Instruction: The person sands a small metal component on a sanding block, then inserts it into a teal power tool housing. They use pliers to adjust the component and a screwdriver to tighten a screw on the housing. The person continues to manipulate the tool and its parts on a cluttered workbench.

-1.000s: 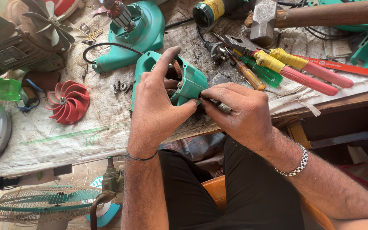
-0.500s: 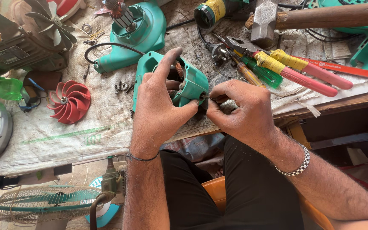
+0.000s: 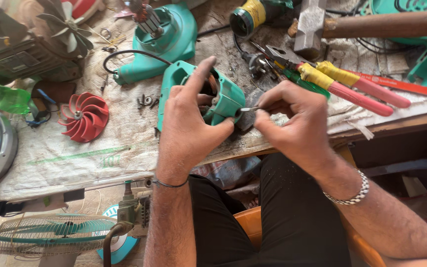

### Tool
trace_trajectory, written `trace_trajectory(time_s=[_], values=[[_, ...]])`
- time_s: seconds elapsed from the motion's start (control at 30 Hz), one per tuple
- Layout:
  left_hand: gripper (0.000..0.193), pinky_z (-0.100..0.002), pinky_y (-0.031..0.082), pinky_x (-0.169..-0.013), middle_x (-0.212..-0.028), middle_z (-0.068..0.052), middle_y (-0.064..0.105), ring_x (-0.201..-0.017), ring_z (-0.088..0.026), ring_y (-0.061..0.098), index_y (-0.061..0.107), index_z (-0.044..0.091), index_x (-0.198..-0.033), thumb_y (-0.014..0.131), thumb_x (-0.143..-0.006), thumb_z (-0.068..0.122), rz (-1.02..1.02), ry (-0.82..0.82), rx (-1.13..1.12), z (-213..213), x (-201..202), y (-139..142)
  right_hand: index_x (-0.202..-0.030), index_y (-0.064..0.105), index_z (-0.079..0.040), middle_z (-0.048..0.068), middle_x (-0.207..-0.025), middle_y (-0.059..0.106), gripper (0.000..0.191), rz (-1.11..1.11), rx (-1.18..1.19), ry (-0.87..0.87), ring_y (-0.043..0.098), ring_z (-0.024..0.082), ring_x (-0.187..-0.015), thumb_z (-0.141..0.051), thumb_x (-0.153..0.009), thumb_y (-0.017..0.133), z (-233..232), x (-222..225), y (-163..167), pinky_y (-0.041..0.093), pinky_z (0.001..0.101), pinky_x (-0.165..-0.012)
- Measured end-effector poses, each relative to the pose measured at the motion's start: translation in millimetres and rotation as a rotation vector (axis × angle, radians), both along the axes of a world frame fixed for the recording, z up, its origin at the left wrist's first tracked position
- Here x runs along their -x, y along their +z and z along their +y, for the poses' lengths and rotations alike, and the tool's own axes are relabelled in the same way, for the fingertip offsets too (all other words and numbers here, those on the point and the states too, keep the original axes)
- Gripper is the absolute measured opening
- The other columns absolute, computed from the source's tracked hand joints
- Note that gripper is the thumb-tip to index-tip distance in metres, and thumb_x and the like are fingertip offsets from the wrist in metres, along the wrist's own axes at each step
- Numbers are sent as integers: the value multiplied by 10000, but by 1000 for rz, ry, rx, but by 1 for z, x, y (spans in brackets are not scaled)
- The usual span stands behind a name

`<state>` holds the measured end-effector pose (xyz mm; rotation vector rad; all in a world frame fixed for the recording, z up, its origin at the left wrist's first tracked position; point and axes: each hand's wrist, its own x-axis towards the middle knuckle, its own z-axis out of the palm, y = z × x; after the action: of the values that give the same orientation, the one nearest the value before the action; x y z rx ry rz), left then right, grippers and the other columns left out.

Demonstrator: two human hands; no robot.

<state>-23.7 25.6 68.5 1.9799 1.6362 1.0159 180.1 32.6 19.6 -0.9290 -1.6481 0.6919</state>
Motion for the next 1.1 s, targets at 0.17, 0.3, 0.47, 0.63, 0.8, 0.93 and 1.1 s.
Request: trace_trajectory(time_s=[0.17,0.3,0.47,0.63,0.8,0.93,1.1], values=[[946,-369,620,-870,-1093,-122,648,-1003,-264,670,461,126,-1542,832,-672,122,-9,18,-53,-6,-8,-5,-997,703,-14,63,-934,730,50,-33,4,-30,741,97,-854,1,-954,723,12,-24,13,633,231,-794],[920,-402,575,-938,-1077,-60,714,-1117,-275,634,435,57,-1561,835,-734,120,81,88,-162,-15,-26,-11,-1064,754,-9,82,-949,769,97,-304,-122,-177,748,106,-829,-10,-970,776,20,-45,24,595,221,-735],[985,-502,457,-888,-1081,-102,708,-1165,-343,597,391,10,-1547,902,-724,194,192,150,-300,-25,-37,-14,-1068,781,-16,93,-943,777,89,-402,-132,-261,717,119,-734,-17,-984,811,26,-57,33,543,205,-607],[778,-511,438,-981,-1209,-138,719,-1207,-328,572,527,34,-1419,892,-762,233,208,185,-516,-33,-35,-11,-1039,729,1,96,-950,734,120,-57,-24,-201,705,91,-814,28,-931,774,23,-68,42,580,201,-720],[393,-333,554,-959,-1230,-78,738,-1159,-208,679,680,58,-1353,815,-987,105,-79,12,-517,-54,-53,-9,-1003,721,53,145,-966,750,148,165,183,55,733,128,-864,100,-882,791,2,-70,46,602,226,-786],[388,-313,618,-943,-1193,-102,743,-1098,-200,737,685,48,-1324,796,-953,52,-397,-80,-372,-65,-58,-8,-1005,718,74,187,-1039,768,205,251,321,252,760,177,-922,139,-814,755,-16,-66,43,633,275,-842],[282,-263,662,-823,-1122,-93,770,-1001,-172,790,733,52,-1222,775,-945,14,-618,-112,-184,-66,-51,-5,-1029,707,90,192,-1073,753,236,287,381,357,760,182,-940,145,-805,757,-15,-55,35,635,280,-839]])
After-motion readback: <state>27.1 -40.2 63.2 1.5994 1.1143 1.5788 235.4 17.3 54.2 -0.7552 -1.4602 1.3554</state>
